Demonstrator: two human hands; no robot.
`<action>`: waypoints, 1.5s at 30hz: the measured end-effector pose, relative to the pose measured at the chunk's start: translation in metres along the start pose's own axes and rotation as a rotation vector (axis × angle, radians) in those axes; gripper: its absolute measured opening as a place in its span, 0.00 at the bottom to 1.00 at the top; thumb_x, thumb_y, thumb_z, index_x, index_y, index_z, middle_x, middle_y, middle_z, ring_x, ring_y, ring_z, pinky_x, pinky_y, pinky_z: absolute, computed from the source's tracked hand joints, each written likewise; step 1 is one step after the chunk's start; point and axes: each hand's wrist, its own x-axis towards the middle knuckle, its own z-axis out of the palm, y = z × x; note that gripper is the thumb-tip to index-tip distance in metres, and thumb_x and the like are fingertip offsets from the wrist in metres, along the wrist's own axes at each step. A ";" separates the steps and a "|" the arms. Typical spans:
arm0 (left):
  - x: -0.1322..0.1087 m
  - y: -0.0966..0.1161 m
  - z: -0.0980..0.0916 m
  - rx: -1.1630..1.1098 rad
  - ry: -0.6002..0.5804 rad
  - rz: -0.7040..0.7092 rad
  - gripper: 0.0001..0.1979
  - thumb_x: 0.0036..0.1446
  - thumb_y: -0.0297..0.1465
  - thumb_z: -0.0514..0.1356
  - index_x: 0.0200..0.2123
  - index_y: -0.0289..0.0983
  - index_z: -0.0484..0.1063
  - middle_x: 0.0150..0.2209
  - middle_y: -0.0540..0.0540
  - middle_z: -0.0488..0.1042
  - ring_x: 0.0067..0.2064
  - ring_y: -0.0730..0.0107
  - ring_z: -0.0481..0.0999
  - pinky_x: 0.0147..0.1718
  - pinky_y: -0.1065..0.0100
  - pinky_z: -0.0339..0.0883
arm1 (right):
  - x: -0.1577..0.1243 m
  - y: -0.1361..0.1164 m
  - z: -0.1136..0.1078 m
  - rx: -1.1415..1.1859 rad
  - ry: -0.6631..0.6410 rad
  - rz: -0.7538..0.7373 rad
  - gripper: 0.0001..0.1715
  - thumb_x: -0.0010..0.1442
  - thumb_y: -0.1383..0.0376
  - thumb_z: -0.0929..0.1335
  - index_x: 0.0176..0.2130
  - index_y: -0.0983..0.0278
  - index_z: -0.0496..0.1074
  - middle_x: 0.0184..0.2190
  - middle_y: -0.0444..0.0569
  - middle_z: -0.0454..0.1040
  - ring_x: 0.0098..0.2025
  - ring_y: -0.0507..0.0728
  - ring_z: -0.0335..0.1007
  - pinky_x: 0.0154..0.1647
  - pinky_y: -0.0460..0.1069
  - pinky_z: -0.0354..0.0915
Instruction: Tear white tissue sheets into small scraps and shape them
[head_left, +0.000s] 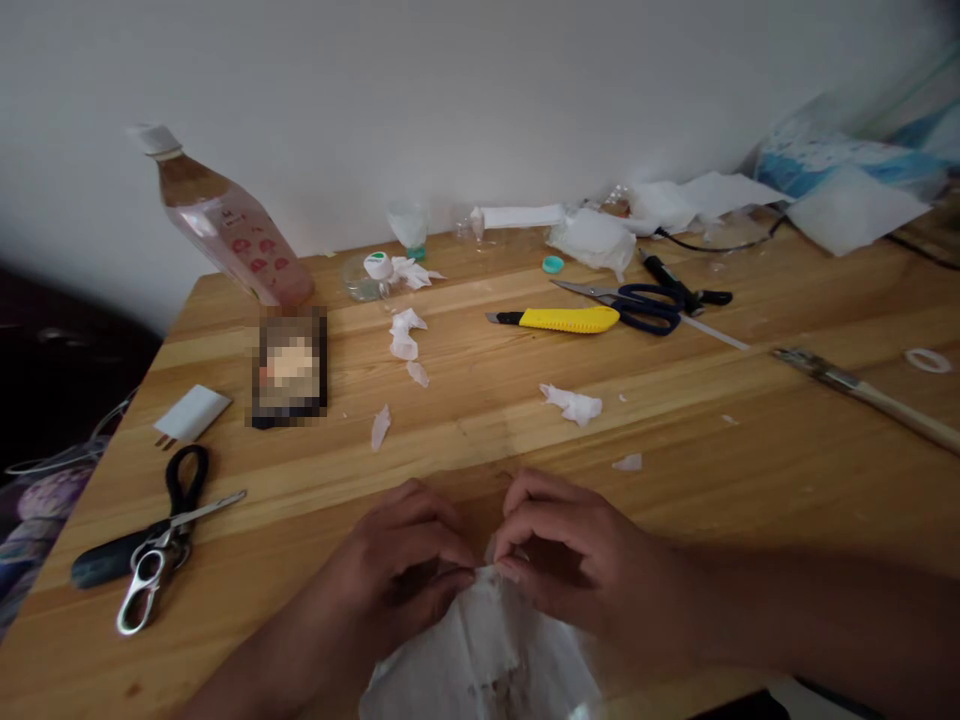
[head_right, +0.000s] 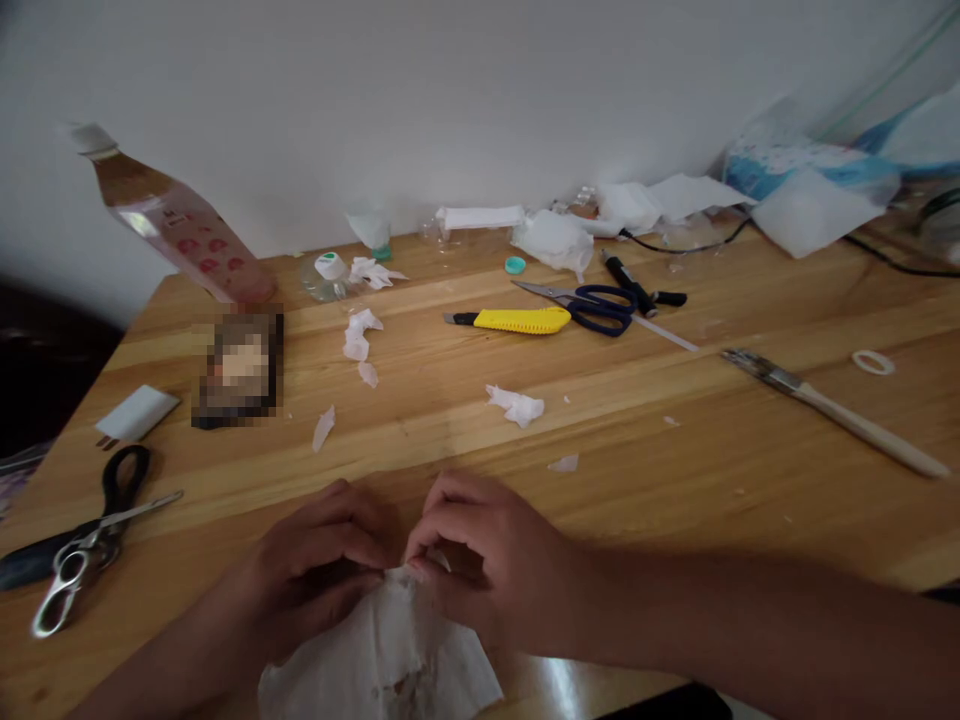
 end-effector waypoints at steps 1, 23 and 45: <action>0.000 0.000 0.000 0.001 0.006 0.005 0.05 0.64 0.26 0.61 0.41 0.41 0.76 0.38 0.49 0.75 0.40 0.71 0.72 0.38 0.69 0.65 | 0.000 0.000 0.000 0.005 -0.002 0.001 0.04 0.64 0.66 0.70 0.37 0.64 0.76 0.34 0.43 0.65 0.32 0.48 0.63 0.31 0.44 0.60; -0.001 0.001 0.011 0.010 0.186 -0.014 0.05 0.63 0.27 0.62 0.40 0.42 0.76 0.34 0.50 0.75 0.35 0.74 0.74 0.30 0.74 0.67 | 0.001 -0.001 0.001 0.027 0.077 -0.044 0.02 0.64 0.69 0.70 0.37 0.64 0.75 0.34 0.43 0.66 0.32 0.47 0.63 0.31 0.44 0.61; 0.000 0.001 0.015 0.015 0.218 0.005 0.04 0.62 0.27 0.64 0.39 0.42 0.75 0.35 0.50 0.75 0.36 0.73 0.74 0.33 0.73 0.68 | 0.003 0.000 0.000 0.062 0.057 0.003 0.03 0.65 0.67 0.69 0.37 0.63 0.75 0.34 0.43 0.66 0.33 0.48 0.64 0.31 0.45 0.60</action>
